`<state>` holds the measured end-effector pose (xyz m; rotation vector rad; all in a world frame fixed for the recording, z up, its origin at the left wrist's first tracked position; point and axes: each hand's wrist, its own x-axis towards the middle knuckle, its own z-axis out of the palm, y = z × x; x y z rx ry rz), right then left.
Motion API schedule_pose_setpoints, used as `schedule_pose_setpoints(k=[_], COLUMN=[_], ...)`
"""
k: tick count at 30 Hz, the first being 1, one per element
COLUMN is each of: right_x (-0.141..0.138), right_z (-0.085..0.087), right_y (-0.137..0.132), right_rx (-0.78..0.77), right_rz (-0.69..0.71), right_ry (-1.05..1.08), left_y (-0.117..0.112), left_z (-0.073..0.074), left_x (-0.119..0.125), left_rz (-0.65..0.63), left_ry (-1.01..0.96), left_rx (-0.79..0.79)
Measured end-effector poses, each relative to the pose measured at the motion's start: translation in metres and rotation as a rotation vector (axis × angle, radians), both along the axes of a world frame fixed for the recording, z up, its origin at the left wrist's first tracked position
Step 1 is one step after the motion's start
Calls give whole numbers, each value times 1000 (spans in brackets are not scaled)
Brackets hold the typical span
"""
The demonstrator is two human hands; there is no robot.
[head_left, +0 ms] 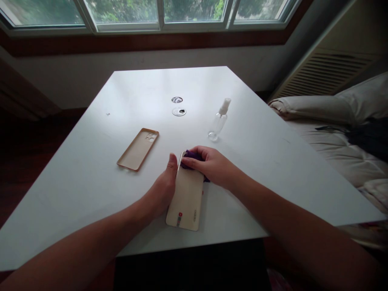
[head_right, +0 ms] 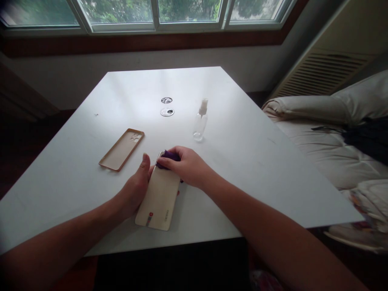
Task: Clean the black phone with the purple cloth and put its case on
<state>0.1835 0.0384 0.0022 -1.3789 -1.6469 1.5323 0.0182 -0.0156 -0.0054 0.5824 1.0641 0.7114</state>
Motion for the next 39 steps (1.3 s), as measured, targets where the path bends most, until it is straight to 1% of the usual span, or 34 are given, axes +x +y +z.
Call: schedule_pose_setpoints(k=[4, 6, 9, 11, 13, 15, 20, 25, 34, 39], right_x=[2, 3, 3, 2, 0, -1, -2, 0, 6, 4], right_z=[0, 0, -1, -1, -1, -1, 2, 4, 2, 0], right_y=[1, 2, 2, 2, 1, 0, 0, 2, 4, 2], right_rx=[-70, -39, 56, 102, 113, 82, -71, -130, -107, -75], right_rz=[33, 35, 26, 10, -17, -34, -62, -11, 78, 61], right_ry=[34, 24, -26, -57, -56, -36, 26, 37, 76, 87], left_y=[1, 0, -1, -1, -1, -1, -1, 0, -2, -1], left_z=[3, 3, 1, -1, -2, -2, 4, 4, 2, 3], left_x=[-1, -1, -1, -1, 0, 1, 1, -1, -2, -2], left_rz=[-2, 9, 1, -10, -15, -14, -35, -43, -33, -9], left_ry=[8, 17, 29, 51, 73, 78, 11, 8, 52, 0], left_rx=[-16, -19, -13, 31, 84, 104, 15, 20, 52, 16])
